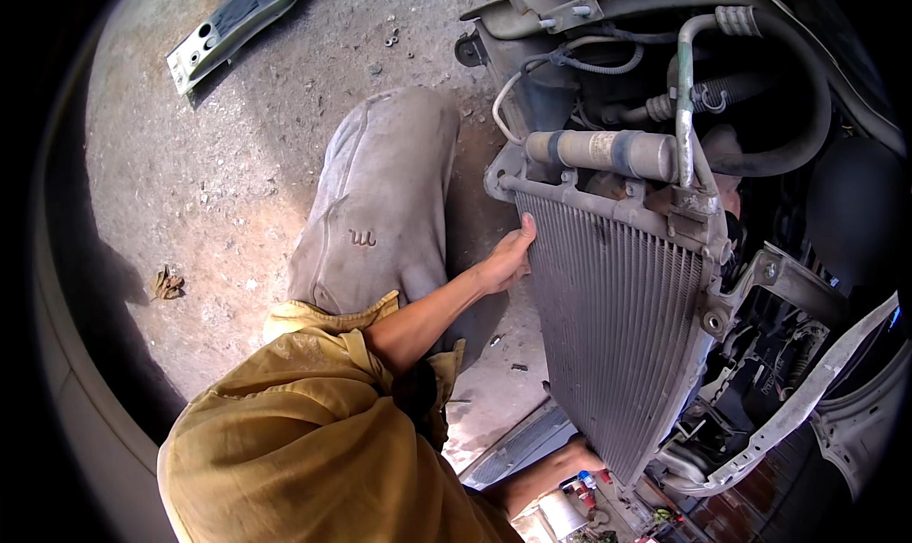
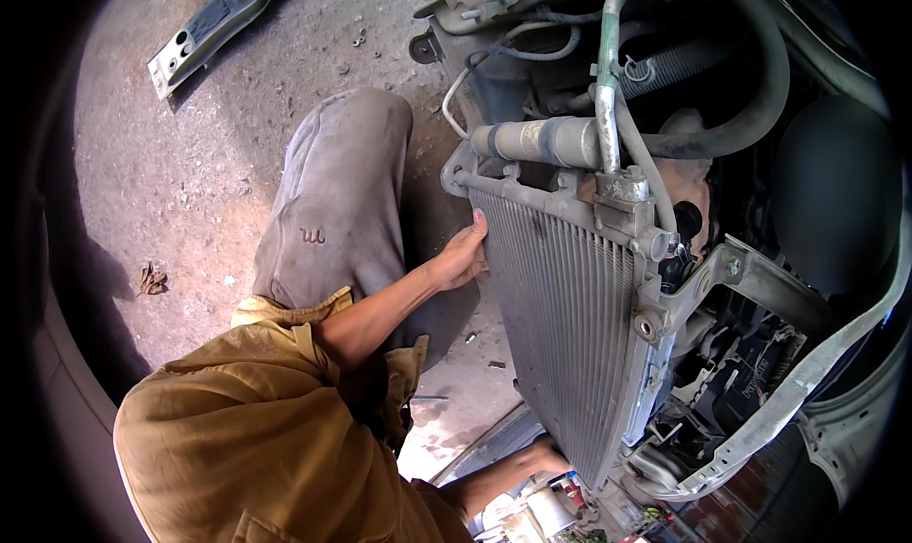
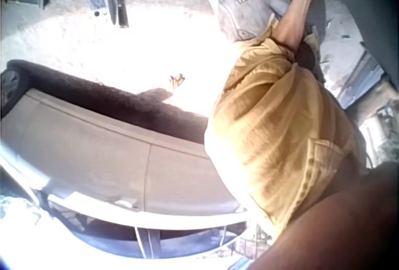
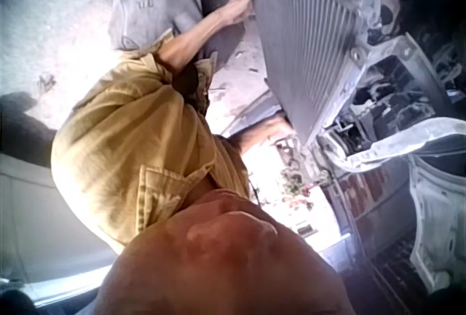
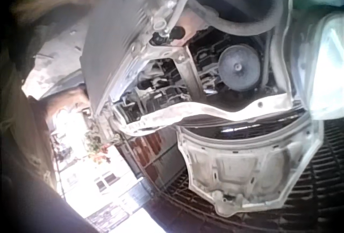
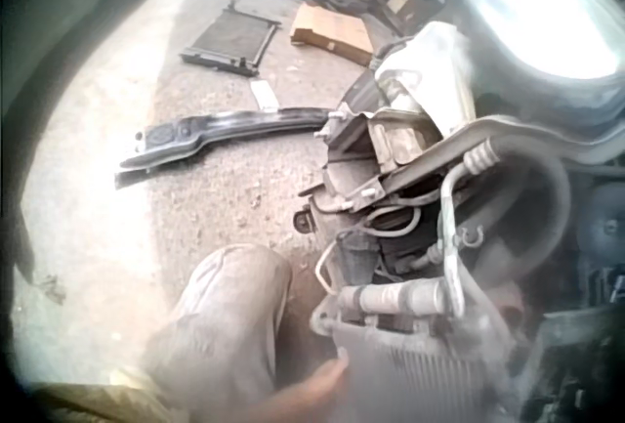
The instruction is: The person removes a car radiator by unscrewing bolts and detaching hoses, then installs a new radiator into the engine bay. They use a wrench and pliers to secure the new unit and reconnect the cooling system components.
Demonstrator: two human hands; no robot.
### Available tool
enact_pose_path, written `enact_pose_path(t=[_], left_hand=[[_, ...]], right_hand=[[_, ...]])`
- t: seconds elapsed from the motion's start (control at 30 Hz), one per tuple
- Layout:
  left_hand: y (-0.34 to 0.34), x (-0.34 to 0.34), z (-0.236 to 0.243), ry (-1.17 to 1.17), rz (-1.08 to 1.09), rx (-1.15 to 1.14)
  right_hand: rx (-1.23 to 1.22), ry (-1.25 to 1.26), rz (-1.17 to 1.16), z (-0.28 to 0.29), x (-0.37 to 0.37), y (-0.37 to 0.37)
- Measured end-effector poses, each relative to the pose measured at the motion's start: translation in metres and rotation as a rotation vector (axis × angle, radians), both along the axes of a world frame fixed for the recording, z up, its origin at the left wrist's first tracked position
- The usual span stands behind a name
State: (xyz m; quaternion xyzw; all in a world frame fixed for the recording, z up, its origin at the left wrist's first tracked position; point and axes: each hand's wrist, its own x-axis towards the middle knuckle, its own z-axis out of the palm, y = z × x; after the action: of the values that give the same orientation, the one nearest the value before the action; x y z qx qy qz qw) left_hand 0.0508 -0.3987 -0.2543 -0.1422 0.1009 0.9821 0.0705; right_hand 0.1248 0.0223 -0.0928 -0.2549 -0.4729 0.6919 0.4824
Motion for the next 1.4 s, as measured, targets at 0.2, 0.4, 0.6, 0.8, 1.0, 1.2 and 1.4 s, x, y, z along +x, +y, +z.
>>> enact_pose_path(t=[0.2,0.4,0.6,0.8,1.0,1.2,1.4], left_hand=[[-0.001,0.006,-0.017,0.041,-0.026,-0.032],[0.000,0.002,-0.012,0.031,-0.014,-0.027],[-0.004,-0.001,-0.022,0.051,-0.101,-0.108],[0.001,-0.006,-0.018,0.048,-0.209,-0.211],[0.050,0.011,-0.015,0.093,-0.471,-0.387],[0.078,0.008,-0.014,0.082,-0.453,-0.344],[0.091,0.007,-0.009,0.043,-0.434,-0.348]], right_hand=[[-0.016,-0.051,0.036,-0.024,0.015,0.006],[0.013,-0.071,0.102,-0.042,0.015,0.026],[-0.051,-0.116,0.275,-0.023,-0.002,-0.022],[-0.091,-0.047,0.123,-0.005,-0.034,-0.020],[-0.180,-0.005,0.165,0.000,-0.057,-0.022],[-0.085,-0.076,0.015,-0.034,-0.067,-0.017],[0.415,-0.416,-0.114,-0.027,-0.044,-0.012]])
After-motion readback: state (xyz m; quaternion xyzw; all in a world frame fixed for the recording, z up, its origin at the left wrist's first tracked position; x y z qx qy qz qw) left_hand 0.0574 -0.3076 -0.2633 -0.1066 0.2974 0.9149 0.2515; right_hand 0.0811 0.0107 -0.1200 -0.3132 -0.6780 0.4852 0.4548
